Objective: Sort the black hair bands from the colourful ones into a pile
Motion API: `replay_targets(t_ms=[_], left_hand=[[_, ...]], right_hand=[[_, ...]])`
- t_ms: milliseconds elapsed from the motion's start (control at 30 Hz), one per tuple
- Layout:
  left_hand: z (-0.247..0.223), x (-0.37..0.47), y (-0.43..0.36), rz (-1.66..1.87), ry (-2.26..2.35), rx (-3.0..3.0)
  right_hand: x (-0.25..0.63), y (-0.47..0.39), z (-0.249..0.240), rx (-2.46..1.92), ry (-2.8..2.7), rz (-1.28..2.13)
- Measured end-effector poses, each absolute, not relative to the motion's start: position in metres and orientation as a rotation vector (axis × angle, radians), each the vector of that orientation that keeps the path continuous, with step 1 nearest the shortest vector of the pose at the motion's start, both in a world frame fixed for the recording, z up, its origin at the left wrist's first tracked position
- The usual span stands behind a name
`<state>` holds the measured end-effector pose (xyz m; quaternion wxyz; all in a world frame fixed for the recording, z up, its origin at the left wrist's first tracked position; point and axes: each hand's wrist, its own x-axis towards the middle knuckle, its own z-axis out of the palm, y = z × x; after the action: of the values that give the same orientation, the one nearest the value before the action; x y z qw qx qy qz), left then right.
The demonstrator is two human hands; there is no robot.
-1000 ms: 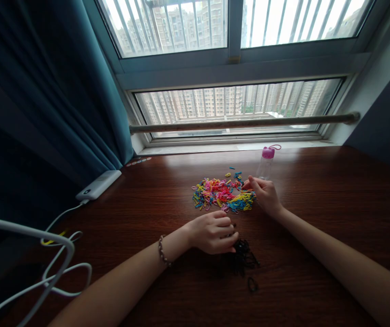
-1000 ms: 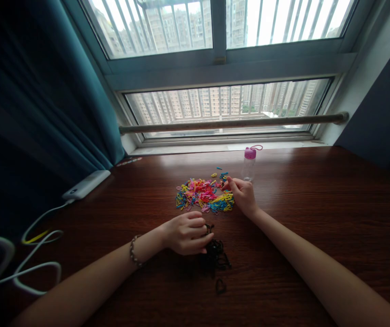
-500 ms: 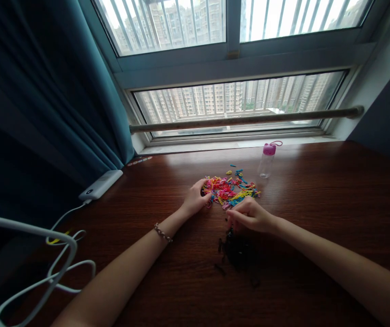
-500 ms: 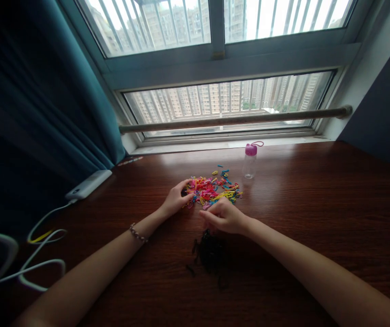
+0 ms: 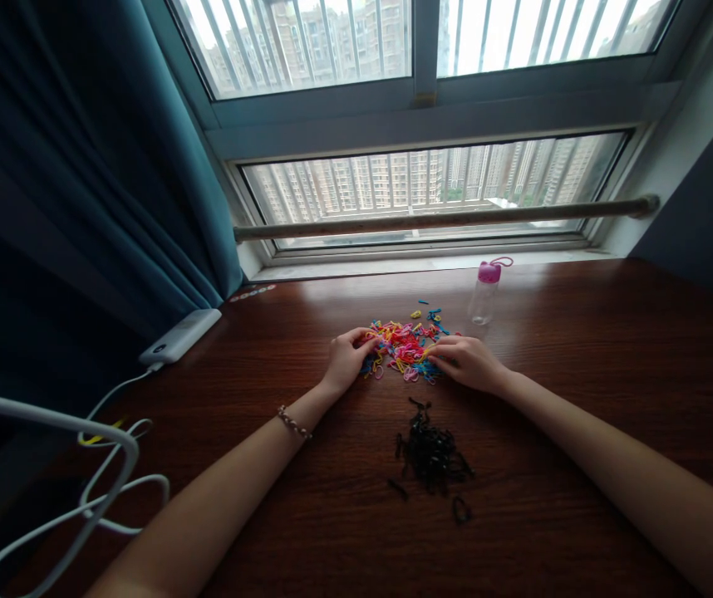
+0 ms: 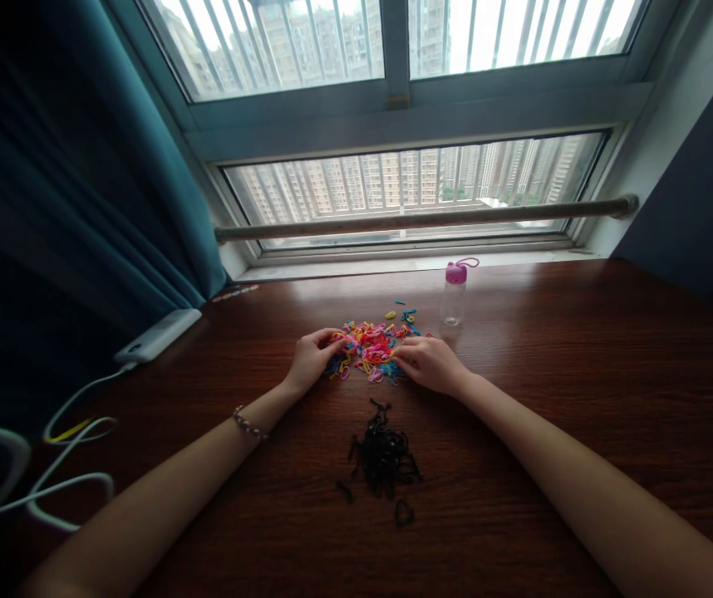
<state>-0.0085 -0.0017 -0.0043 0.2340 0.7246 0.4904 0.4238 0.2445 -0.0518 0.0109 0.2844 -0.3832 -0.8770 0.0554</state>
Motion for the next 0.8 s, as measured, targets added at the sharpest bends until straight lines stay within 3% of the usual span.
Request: replay_targets(t_ms=[233, 800], left_hand=[[-0.0043, -0.0081, -0.0011, 1.23, 1.264, 1.815], [-0.0031, -0.0049, -0.003, 1.207, 1.249, 1.882]], right_hand=[[0.246, -0.0439, 0.0008, -1.022, -2.061, 0.167], [0.2413, -0.0502, 0.0037, -0.911, -2.266, 0.008]])
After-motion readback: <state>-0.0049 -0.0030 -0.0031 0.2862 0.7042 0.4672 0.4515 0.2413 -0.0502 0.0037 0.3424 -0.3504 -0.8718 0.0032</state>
